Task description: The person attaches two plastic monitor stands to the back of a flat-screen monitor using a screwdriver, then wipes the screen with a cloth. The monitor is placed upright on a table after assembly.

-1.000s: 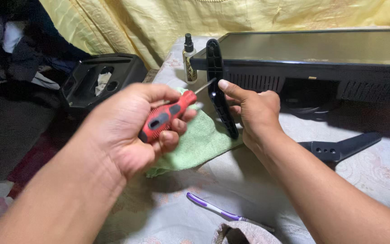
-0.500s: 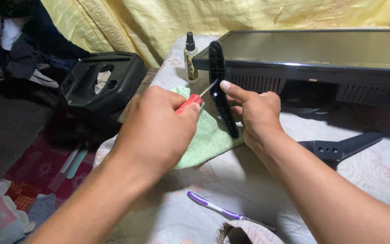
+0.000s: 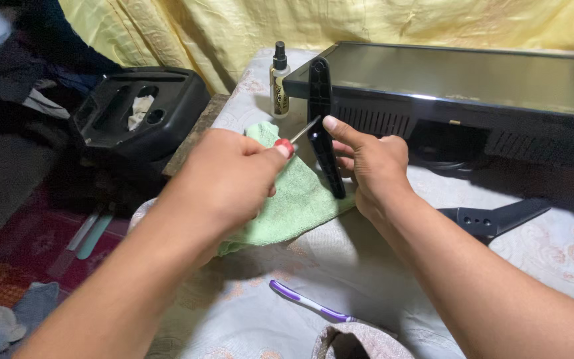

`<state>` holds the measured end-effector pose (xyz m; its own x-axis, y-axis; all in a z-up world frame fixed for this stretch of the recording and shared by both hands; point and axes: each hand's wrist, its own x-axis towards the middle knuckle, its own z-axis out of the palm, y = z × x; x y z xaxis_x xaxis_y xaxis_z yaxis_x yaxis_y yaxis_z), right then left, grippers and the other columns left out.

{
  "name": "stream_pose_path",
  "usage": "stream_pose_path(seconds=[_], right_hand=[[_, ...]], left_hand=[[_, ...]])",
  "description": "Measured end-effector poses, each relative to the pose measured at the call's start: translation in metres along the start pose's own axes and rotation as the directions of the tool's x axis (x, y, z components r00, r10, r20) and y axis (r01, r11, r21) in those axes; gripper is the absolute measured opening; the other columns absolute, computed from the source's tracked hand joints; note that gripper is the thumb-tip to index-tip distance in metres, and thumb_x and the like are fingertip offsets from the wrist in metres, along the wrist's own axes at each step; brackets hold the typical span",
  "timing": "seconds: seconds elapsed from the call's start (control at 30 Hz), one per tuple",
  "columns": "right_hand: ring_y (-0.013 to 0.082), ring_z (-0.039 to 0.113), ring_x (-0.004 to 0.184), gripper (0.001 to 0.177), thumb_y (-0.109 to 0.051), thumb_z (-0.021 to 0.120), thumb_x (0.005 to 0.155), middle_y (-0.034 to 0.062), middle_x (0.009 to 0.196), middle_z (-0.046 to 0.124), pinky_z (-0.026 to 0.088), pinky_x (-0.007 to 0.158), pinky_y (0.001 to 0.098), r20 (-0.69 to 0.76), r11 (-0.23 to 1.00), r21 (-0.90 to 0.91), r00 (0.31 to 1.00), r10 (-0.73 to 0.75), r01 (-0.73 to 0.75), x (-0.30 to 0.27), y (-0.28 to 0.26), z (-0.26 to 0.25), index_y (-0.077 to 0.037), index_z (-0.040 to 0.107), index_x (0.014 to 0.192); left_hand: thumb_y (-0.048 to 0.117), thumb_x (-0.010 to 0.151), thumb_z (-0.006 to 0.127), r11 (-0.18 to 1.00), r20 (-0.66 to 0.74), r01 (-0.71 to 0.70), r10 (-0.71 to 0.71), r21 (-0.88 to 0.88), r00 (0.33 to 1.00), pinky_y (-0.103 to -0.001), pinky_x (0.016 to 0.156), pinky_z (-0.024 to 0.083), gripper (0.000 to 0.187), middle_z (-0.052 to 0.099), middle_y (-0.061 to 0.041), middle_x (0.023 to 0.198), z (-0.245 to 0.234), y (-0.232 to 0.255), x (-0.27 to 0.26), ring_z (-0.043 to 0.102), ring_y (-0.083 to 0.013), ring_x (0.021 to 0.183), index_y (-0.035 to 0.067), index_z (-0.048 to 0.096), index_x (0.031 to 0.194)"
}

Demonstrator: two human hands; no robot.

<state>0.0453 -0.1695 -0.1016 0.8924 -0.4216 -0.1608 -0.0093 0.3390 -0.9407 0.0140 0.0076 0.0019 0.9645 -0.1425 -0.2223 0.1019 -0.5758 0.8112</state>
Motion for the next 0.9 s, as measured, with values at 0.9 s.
stream_pose_path(seconds=[0.9], right_hand=[[0.0023, 0.066, 0.071, 0.035, -0.020, 0.067, 0.092, -0.0057, 0.082, 0.072, 0.056, 0.063, 0.0206, 0.387, 0.768, -0.581, 0.921, -0.030, 0.269, -0.061, 0.010, 0.002, -0.011, 0.062, 0.127]], left_hand=[[0.044, 0.077, 0.088, 0.979, -0.109, 0.005, 0.017, 0.205, 0.994, -0.030, 0.051, 0.043, 0.053, 0.060, -0.006, 0.057, -0.008, -0.077, 0.057, 0.055, -0.0161, 0.051, -0.003, 0.065, 0.069]])
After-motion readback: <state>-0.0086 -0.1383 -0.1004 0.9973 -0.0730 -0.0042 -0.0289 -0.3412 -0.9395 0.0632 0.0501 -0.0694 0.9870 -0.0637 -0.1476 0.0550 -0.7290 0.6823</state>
